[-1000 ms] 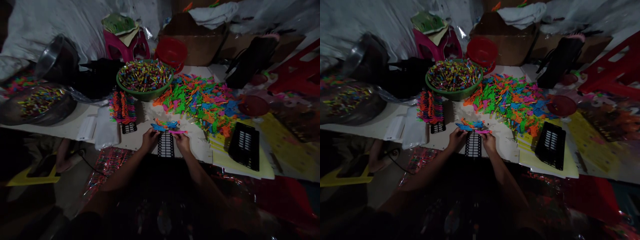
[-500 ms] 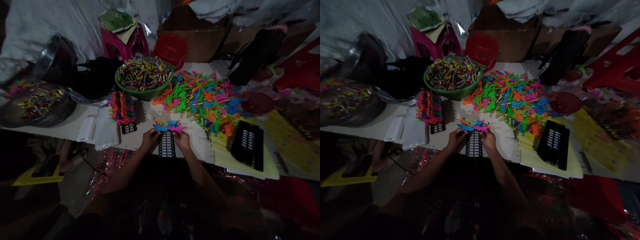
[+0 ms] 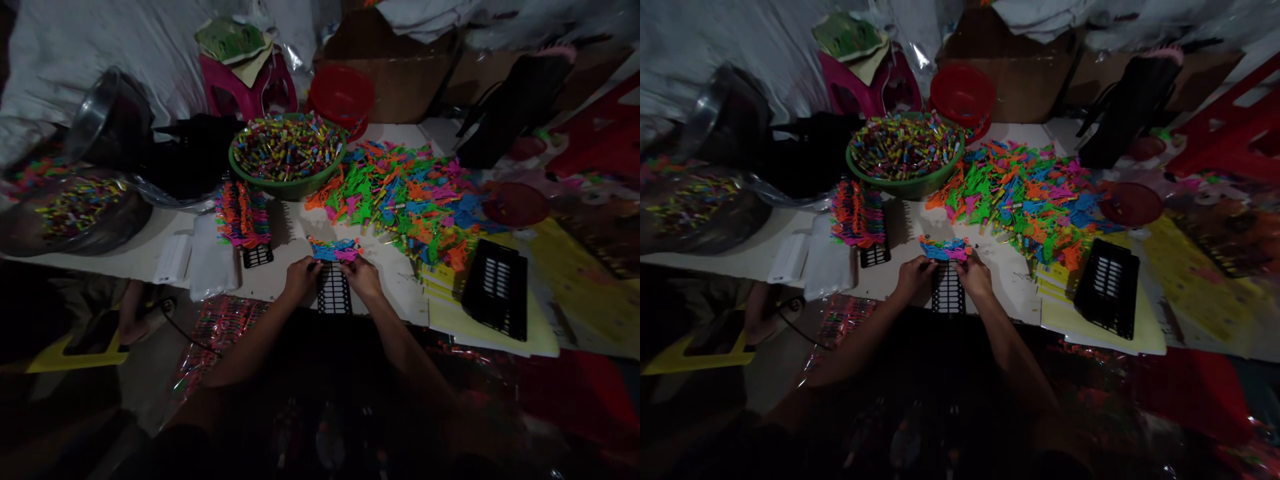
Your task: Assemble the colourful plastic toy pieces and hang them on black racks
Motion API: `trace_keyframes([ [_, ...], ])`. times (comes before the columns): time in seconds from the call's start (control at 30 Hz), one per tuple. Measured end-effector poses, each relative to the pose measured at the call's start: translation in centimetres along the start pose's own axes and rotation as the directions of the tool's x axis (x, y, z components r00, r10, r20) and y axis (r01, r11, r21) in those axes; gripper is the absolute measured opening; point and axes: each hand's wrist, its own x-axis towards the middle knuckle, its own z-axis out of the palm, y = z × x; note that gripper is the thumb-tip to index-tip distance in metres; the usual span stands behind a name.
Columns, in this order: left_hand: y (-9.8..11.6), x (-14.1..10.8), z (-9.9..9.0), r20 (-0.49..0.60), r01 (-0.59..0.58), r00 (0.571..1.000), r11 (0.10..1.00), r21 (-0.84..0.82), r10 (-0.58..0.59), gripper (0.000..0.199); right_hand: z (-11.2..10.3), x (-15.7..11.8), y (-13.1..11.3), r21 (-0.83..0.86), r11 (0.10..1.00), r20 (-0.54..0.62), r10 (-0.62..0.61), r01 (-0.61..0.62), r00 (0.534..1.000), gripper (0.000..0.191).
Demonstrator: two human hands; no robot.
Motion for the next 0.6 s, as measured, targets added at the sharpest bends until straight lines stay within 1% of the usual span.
trace_keyframes([
  [0.07,-0.3,-0.1,0.2,-0.02,-0.024,1.0,1.0,-0.007,0.024,0.013,0.1,0.0,-0.1,0.012,1.0,-0.004,0.007,-0.007,1.0,0.029],
  [0.2,-1.0,-0.1,0.8,-0.035,-0.085,0.996,0.996,-0.026,0.084,0.019,0.3,0.2,-0.2,-0.006,0.999,0.006,0.04,-0.04,0.999,0.028],
  [0.33,-1.4,0.1,1.1,-0.044,-0.121,0.992,0.992,-0.018,0.12,0.019,0.3,0.5,-0.3,-0.028,0.999,0.037,0.025,-0.024,0.999,0.027],
  [0.43,-1.6,0.2,1.0,-0.035,-0.138,0.99,0.99,0.007,0.138,0.02,0.1,0.6,-0.4,-0.054,0.998,0.068,0.04,-0.036,0.997,0.027],
  [0.6,-1.5,0.4,0.6,0.016,-0.171,0.985,0.985,0.037,0.17,0.024,-0.2,0.6,-0.5,-0.071,0.996,0.11,0.058,-0.05,0.992,0.028],
])
